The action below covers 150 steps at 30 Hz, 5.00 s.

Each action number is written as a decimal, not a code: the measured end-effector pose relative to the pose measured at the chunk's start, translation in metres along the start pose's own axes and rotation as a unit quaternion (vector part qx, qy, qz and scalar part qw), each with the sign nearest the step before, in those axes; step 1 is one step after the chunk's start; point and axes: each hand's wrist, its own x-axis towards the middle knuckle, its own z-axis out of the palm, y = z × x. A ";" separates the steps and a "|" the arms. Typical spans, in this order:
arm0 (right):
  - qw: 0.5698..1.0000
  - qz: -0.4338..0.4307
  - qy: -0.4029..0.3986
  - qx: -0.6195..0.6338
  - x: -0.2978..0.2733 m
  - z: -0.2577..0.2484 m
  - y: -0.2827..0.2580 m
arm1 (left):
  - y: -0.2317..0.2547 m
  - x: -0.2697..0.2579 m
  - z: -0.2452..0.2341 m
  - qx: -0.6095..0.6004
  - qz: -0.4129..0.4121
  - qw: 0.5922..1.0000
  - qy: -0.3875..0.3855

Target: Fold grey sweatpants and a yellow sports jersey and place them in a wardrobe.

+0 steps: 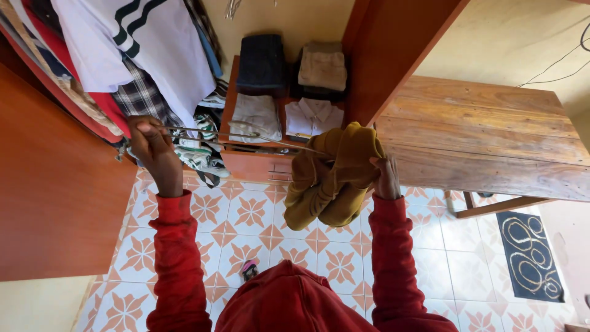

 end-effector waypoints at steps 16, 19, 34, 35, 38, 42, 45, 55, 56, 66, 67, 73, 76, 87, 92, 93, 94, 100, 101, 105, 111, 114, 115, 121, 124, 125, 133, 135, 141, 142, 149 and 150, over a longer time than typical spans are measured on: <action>0.979 0.093 -0.173 0.047 -0.075 0.105 -0.089 | -0.019 0.004 0.060 0.107 0.045 0.987 -0.115; 0.985 0.080 -0.153 0.004 -0.070 0.081 -0.041 | -0.027 -0.003 0.080 0.111 0.043 0.983 -0.140; 0.938 -0.126 -0.231 -0.226 -0.097 0.169 -0.126 | -0.009 -0.022 0.118 0.062 -0.048 0.969 -0.235; 0.938 -0.126 -0.231 -0.225 -0.099 0.171 -0.126 | -0.005 -0.024 0.117 0.063 -0.047 0.969 -0.235; 0.960 -0.020 -0.218 -0.172 -0.096 0.177 -0.125 | 0.004 -0.032 0.115 0.046 -0.063 0.970 -0.229; 0.984 -0.050 -0.132 -0.112 -0.089 0.177 -0.115 | -0.135 -0.127 0.076 0.078 -0.245 0.923 -0.288; 0.982 -0.080 -0.099 -0.138 -0.090 0.184 -0.117 | -0.175 -0.195 0.073 0.092 -0.347 0.840 -0.406; 0.971 -0.074 -0.165 -0.158 -0.087 0.183 -0.083 | -0.159 -0.192 0.088 0.362 -0.252 0.867 -0.232; 0.971 -0.071 -0.166 -0.159 -0.088 0.183 -0.084 | -0.167 -0.191 0.087 0.363 -0.255 0.866 -0.231; 0.947 -0.084 -0.202 -0.235 -0.071 0.147 -0.082 | -0.093 -0.110 0.071 -0.359 -0.453 0.816 -0.012; 0.930 -0.113 -0.195 -0.289 -0.071 0.147 -0.083 | -0.078 -0.100 0.070 -0.325 -0.454 0.829 0.002; 0.727 -0.476 0.044 -0.494 -0.106 0.227 -0.152 | -0.047 -0.090 0.077 -0.318 -0.411 0.854 0.037; 0.812 -0.422 0.014 -0.404 -0.089 0.203 -0.092 | -0.048 -0.082 0.081 -0.302 -0.421 0.854 0.044; 0.871 -0.270 -0.267 -0.311 -0.129 0.228 -0.114 | -0.023 -0.031 0.067 -0.043 -0.162 0.986 -0.015; 0.823 -0.310 -0.327 -0.348 -0.133 0.226 -0.113 | -0.028 -0.011 0.050 -0.053 -0.147 0.985 0.068; 0.808 -0.324 -0.333 -0.363 -0.134 0.225 -0.114 | -0.026 -0.010 0.049 -0.057 -0.120 0.989 0.064; 0.793 -0.338 -0.340 -0.377 -0.134 0.224 -0.114 | -0.024 -0.009 0.048 -0.061 -0.091 0.992 0.062; 0.722 -0.424 -0.360 -0.411 -0.123 0.213 -0.084 | -0.002 -0.006 0.055 0.010 -0.052 0.997 0.061; 0.722 -0.425 -0.359 -0.411 -0.122 0.211 -0.082 | -0.004 -0.008 0.056 0.008 -0.050 0.997 0.061; 0.696 -0.438 -0.348 -0.451 -0.121 0.210 -0.071 | -0.003 -0.018 0.060 0.057 0.014 0.998 0.008; 0.731 -0.366 -0.365 -0.445 -0.108 0.217 -0.070 | 0.009 -0.053 0.086 -0.027 -0.128 0.990 -0.051; 0.775 -0.293 -0.343 -0.442 -0.102 0.219 -0.058 | 0.026 -0.069 0.097 0.024 -0.144 0.984 -0.100; 0.797 -0.262 -0.322 -0.439 -0.098 0.218 -0.051 | 0.030 -0.074 0.100 0.026 -0.157 0.981 -0.113; 0.782 -0.356 -0.313 -0.405 -0.101 0.216 -0.040 | 0.017 -0.074 0.090 0.069 -0.120 0.980 -0.147; 0.793 -0.330 -0.329 -0.392 -0.106 0.221 -0.052 | -0.007 -0.075 0.076 0.057 -0.103 0.974 -0.191; 0.794 -0.327 -0.331 -0.392 -0.111 0.225 -0.061 | -0.003 -0.075 0.070 0.058 -0.105 0.974 -0.190; 0.826 -0.294 -0.360 -0.318 -0.103 0.234 -0.100 | -0.003 -0.062 0.035 0.331 0.188 0.887 -0.263; 0.829 -0.260 -0.360 -0.340 -0.099 0.225 -0.087 | -0.001 -0.062 0.026 0.407 0.101 0.841 -0.342; 0.846 -0.145 -0.358 -0.366 -0.090 0.210 -0.074 | -0.010 -0.093 0.011 0.388 -0.092 0.827 -0.397; 0.848 -0.146 -0.361 -0.359 -0.087 0.209 -0.071 | -0.012 -0.098 0.009 0.359 -0.064 0.858 -0.363; 0.866 -0.191 -0.321 -0.333 -0.089 0.238 -0.066 | 0.026 -0.077 0.000 0.300 -0.104 0.870 -0.377; 0.858 -0.237 -0.311 -0.332 -0.088 0.242 -0.064 | 0.027 -0.077 -0.002 0.331 -0.088 0.868 -0.358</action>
